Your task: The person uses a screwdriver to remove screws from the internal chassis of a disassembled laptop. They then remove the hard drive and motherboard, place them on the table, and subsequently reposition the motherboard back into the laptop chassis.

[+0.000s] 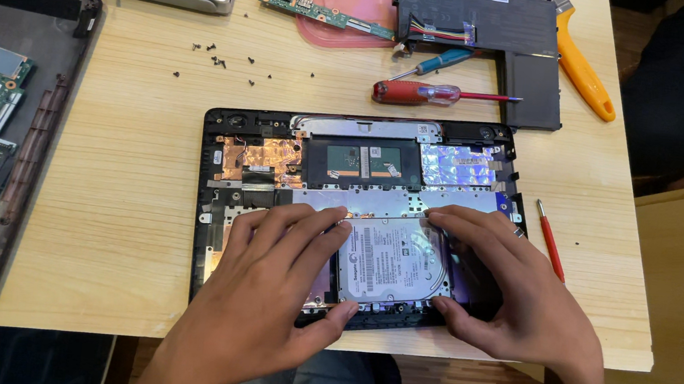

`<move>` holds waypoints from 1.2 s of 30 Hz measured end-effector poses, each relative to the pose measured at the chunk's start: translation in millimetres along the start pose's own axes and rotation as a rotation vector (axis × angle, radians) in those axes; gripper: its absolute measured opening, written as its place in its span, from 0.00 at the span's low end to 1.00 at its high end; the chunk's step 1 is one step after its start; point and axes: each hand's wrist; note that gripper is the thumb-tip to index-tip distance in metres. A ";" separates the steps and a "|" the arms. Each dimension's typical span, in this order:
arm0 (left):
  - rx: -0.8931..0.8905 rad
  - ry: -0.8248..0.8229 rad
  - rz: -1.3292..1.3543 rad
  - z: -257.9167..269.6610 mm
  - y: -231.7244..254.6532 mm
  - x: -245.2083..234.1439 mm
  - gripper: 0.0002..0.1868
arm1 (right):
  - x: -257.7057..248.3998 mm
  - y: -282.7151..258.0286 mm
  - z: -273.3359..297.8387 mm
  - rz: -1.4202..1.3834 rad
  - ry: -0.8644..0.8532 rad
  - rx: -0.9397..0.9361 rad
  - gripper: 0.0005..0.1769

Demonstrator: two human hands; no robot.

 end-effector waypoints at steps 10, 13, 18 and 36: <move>0.000 -0.018 -0.003 1.6 0.3 -0.5 0.33 | -0.7 0.3 2.2 0.011 -0.008 -0.014 0.36; 0.004 -0.012 -0.008 1.3 0.6 -1.9 0.32 | -0.2 -0.8 2.5 0.008 -0.002 -0.004 0.35; -0.008 -0.028 0.040 -0.6 0.9 -5.5 0.31 | 0.6 1.8 4.8 0.015 0.002 -0.030 0.36; -0.075 -0.035 0.138 0.0 1.0 -6.7 0.25 | -5.6 0.8 5.0 -0.050 -0.052 -0.056 0.38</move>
Point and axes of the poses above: each hand's wrist, its own z-axis away from the middle knuckle, its own x-axis out of the palm, y = z × x, and after that the axes turned 6 degrees about -z, right-handed
